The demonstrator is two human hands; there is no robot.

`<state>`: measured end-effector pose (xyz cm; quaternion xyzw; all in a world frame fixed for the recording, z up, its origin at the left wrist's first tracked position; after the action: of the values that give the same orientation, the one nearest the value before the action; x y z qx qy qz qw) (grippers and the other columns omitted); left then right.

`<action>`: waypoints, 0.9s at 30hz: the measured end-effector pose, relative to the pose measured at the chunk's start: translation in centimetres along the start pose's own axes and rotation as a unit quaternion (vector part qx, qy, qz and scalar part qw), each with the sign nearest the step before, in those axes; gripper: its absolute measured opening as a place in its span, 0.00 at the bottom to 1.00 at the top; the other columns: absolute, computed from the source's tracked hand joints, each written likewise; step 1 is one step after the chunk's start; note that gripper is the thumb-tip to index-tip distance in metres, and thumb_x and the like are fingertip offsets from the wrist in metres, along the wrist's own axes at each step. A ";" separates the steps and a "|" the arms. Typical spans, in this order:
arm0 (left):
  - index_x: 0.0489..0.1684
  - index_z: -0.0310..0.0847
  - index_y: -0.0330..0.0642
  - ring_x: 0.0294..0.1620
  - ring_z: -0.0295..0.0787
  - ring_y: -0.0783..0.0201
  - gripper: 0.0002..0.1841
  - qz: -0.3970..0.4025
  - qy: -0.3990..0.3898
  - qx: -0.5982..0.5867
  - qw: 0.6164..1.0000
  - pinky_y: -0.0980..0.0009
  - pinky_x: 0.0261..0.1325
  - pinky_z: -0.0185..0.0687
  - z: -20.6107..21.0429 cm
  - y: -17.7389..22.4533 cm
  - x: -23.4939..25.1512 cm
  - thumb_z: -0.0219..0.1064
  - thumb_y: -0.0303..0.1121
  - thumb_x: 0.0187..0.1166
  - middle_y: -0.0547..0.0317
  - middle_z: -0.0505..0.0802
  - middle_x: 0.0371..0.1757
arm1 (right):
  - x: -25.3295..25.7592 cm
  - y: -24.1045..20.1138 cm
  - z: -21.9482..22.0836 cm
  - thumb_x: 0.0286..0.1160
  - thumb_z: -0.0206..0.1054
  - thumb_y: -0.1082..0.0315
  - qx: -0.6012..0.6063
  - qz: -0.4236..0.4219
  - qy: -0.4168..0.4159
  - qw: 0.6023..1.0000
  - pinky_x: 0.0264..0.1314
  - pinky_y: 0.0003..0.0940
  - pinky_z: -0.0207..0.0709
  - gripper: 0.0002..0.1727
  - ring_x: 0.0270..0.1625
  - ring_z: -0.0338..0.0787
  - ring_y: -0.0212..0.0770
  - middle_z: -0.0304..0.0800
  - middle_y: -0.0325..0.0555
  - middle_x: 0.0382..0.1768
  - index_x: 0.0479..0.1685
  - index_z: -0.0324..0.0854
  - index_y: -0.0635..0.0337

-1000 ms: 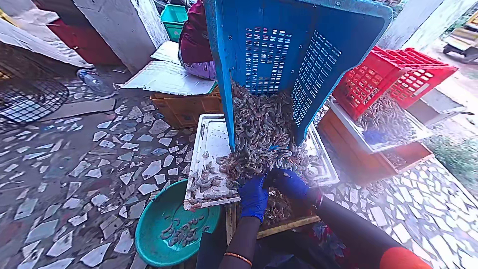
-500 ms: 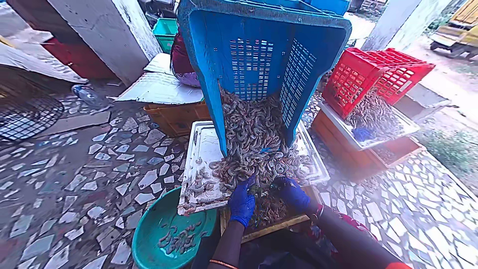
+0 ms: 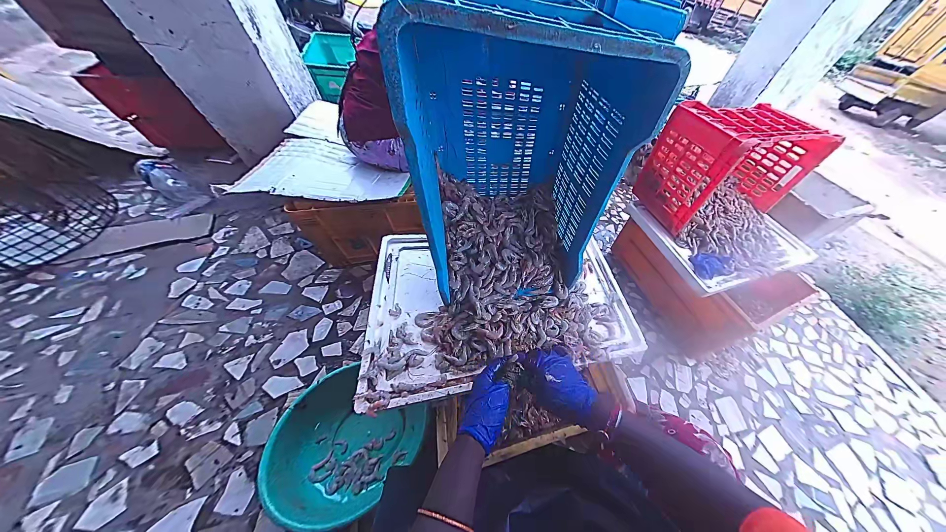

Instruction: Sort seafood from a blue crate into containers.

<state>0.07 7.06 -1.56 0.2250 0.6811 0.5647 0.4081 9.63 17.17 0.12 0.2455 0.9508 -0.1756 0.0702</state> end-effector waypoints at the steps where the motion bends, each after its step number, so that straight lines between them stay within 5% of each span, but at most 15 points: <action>1: 0.69 0.81 0.33 0.69 0.84 0.64 0.18 -0.019 0.025 -0.012 0.999 0.65 0.76 0.76 -0.4 -0.1 -0.3 0.54 0.19 0.84 0.46 0.89 0.67 | 0.1 -0.8 0.8 0.83 0.59 0.61 -0.030 -0.020 0.049 0.998 0.83 0.65 0.60 0.22 0.68 0.86 0.60 0.90 0.56 0.63 0.72 0.82 0.54; 3: 0.69 0.81 0.33 0.70 0.83 0.59 0.18 -0.055 0.078 0.018 0.995 0.60 0.77 0.74 -2.2 -0.1 -0.7 0.53 0.19 0.85 0.44 0.88 0.67 | -0.2 -1.8 1.9 0.79 0.61 0.63 -0.057 -0.062 0.112 0.990 0.83 0.64 0.62 0.15 0.59 0.91 0.56 0.93 0.54 0.53 0.57 0.88 0.57; 5: 0.68 0.85 0.41 0.72 0.83 0.55 0.17 -0.098 0.107 0.204 0.968 0.52 0.77 0.73 -5.6 0.0 -0.7 0.56 0.25 0.87 0.48 0.89 0.68 | -0.5 -1.9 2.4 0.79 0.62 0.59 -0.071 -0.066 0.070 0.993 0.87 0.69 0.54 0.15 0.63 0.90 0.57 0.93 0.53 0.56 0.56 0.88 0.54; 7: 0.66 0.88 0.58 0.74 0.82 0.47 0.18 -0.181 0.100 0.487 0.848 0.37 0.72 0.72 -9.7 0.2 -1.5 0.62 0.34 0.81 0.53 0.90 0.69 | 0.1 -0.6 2.5 0.75 0.66 0.50 -0.077 -0.011 -0.026 0.997 0.86 0.75 0.48 0.22 0.73 0.81 0.62 0.86 0.54 0.68 0.65 0.85 0.47; 8: 0.64 0.88 0.60 0.74 0.81 0.41 0.17 -0.213 0.100 0.566 0.790 0.31 0.69 0.71 -11.5 -0.1 -1.8 0.64 0.37 0.79 0.50 0.89 0.69 | 0.8 0.1 2.2 0.69 0.68 0.48 -0.077 0.029 -0.036 0.996 0.83 0.73 0.54 0.25 0.73 0.80 0.62 0.85 0.54 0.68 0.65 0.85 0.44; 11: 0.72 0.83 0.56 0.76 0.77 0.34 0.24 -0.274 0.086 0.630 0.721 0.27 0.67 0.70 -14.1 -1.3 -2.0 0.69 0.38 0.75 0.43 0.86 0.72 | 4.2 1.2 2.0 0.69 0.68 0.42 -0.076 0.115 -0.027 0.990 0.74 0.70 0.68 0.26 0.72 0.80 0.65 0.84 0.58 0.69 0.62 0.87 0.45; 16: 0.84 0.71 0.73 0.72 0.83 0.38 0.30 -0.202 0.069 0.570 0.793 0.28 0.75 0.63 -10.0 0.0 0.4 0.63 0.36 0.79 0.50 0.91 0.68 | 7.1 -0.6 2.7 0.69 0.71 0.52 -0.080 0.144 -0.052 0.985 0.77 0.74 0.62 0.35 0.72 0.79 0.71 0.79 0.71 0.69 0.70 0.77 0.70; 19: 0.89 0.61 0.81 0.77 0.78 0.37 0.40 -0.093 0.011 0.556 0.826 0.31 0.75 0.65 -5.7 0.8 2.1 0.66 0.31 0.75 0.50 0.87 0.74 | 5.8 -0.4 1.8 0.76 0.63 0.55 -0.098 0.121 -0.050 0.987 0.78 0.73 0.61 0.25 0.70 0.82 0.67 0.84 0.65 0.66 0.65 0.83 0.64; 22: 0.86 0.65 0.87 0.85 0.68 0.38 0.44 0.009 -0.028 0.511 0.859 0.29 0.75 0.64 -1.9 0.7 3.2 0.67 0.25 0.71 0.58 0.76 0.87 | 4.1 0.3 0.2 0.85 0.55 0.53 -0.022 0.103 -0.018 0.994 0.77 0.65 0.67 0.21 0.66 0.88 0.54 0.92 0.50 0.60 0.63 0.86 0.50; 25: 0.79 0.75 0.85 0.78 0.77 0.41 0.34 0.022 -0.016 0.484 0.874 0.32 0.77 0.62 -0.1 0.7 3.5 0.63 0.28 0.78 0.56 0.87 0.75 | 3.2 0.8 -0.4 0.86 0.57 0.51 0.129 0.134 -0.061 0.981 0.70 0.58 0.77 0.20 0.64 0.90 0.47 0.94 0.45 0.58 0.67 0.85 0.46; 27: 0.82 0.74 0.81 0.76 0.79 0.41 0.33 0.042 -0.016 0.532 0.845 0.32 0.80 0.58 0.5 1.2 3.5 0.63 0.29 0.80 0.52 0.89 0.72 | 3.3 1.1 -0.7 0.84 0.60 0.53 0.160 0.149 -0.077 0.973 0.70 0.56 0.78 0.19 0.64 0.90 0.47 0.93 0.45 0.59 0.65 0.86 0.47</action>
<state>-1.65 10.32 -1.52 0.4453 0.8603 0.1282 0.2125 7.28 19.84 -0.26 0.3785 0.8546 -0.3314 0.1289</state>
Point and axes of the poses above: each hand's wrist, its own x-axis towards the middle knuckle, its own z-axis out of the palm, y = z × x, the point moved 6 cm from there along x, towards the middle knuckle
